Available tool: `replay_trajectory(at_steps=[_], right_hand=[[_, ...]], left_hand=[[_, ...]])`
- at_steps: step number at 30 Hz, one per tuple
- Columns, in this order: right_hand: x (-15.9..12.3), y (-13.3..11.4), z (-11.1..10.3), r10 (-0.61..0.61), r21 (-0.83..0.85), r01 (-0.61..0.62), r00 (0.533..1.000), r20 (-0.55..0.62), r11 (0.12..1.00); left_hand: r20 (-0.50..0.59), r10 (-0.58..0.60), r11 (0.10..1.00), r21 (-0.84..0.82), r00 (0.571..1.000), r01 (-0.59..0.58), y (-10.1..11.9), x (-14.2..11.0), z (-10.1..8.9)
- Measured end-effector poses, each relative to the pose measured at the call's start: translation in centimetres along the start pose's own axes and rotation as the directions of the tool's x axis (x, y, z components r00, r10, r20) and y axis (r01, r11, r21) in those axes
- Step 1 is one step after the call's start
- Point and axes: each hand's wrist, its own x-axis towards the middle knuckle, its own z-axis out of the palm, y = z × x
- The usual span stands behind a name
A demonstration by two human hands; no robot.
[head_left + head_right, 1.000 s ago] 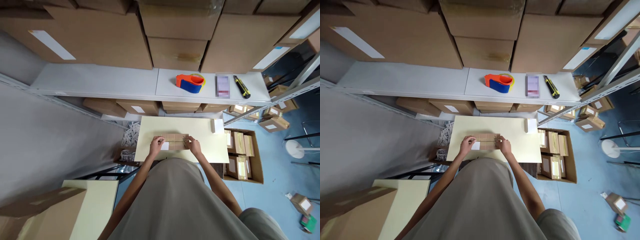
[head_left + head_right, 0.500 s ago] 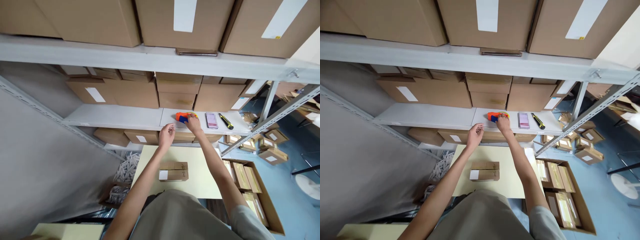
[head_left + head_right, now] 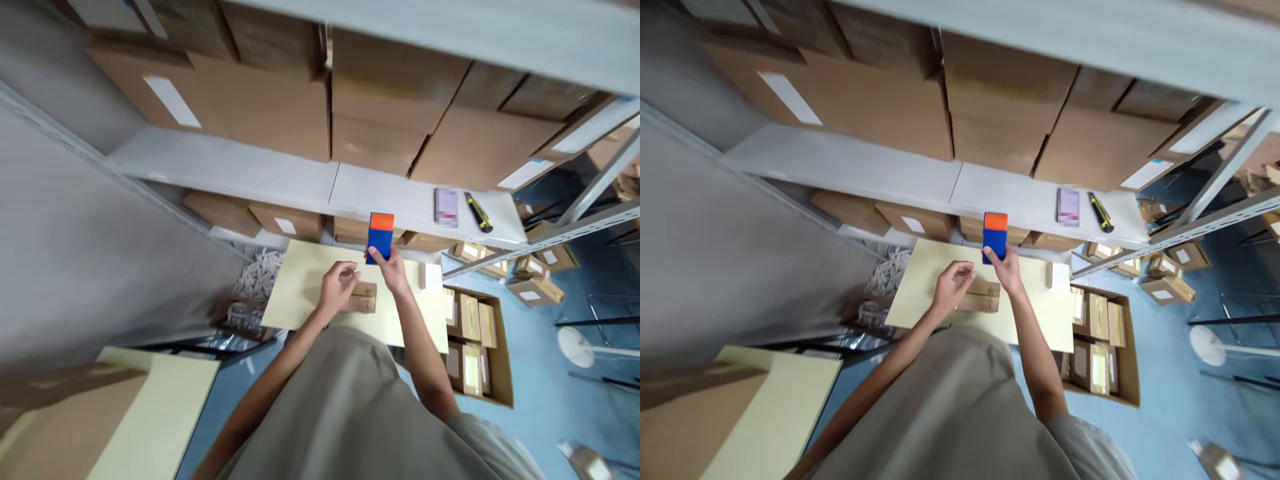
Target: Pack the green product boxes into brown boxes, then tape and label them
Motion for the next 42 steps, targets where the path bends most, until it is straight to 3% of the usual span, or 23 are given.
replay_trajectory(at_steps=[3, 6, 11, 16, 19, 27, 34, 42], right_hand=[[-7.1, 2.8, 2.9, 0.163, 0.295, -0.186, 0.982, 0.100, 0.937], [-10.9, 4.3, 4.8, 0.231, 0.342, -0.262, 0.964, 0.130, 0.902], [-12.1, 5.0, 4.5, 0.231, 0.152, -0.272, 0.942, 0.243, 0.950], [-13.0, 4.9, 3.1, 0.229, 0.082, -0.279, 0.897, 0.378, 0.957], [-13.7, 4.7, 2.3, 0.242, 0.021, -0.276, 0.874, 0.421, 0.961], [-14.1, 3.3, 0.2, 0.139, -0.230, -0.027, 0.862, 0.487, 0.973], [-14.4, 2.6, -0.9, -0.012, -0.355, 0.213, 0.871, 0.491, 0.910], [-14.5, 0.6, -2.1, -0.242, -0.319, 0.485, 0.783, 0.573, 0.814]], left_hand=[[0.045, -0.092, 0.996, 0.015, 0.995, 0.091, -1.1, -4.3, -0.7], [0.108, -0.164, 0.985, 0.075, 0.980, 0.156, -2.2, -7.1, -1.6], [0.221, -0.216, 0.968, 0.179, 0.951, 0.178, -3.6, -8.6, -3.2], [0.088, -0.266, 0.961, 0.098, 0.960, 0.257, -4.1, -7.8, -5.5], [0.112, -0.240, 0.971, 0.040, 0.964, 0.236, -3.2, -6.7, -7.2], [0.225, -0.061, 0.991, 0.131, 0.972, 0.032, 3.1, -4.6, -9.7], [0.250, -0.013, 0.984, 0.177, 0.968, -0.032, 5.8, -4.5, -10.9], [0.333, 0.151, 0.977, 0.091, 0.931, -0.191, 7.7, -4.3, -12.2]])
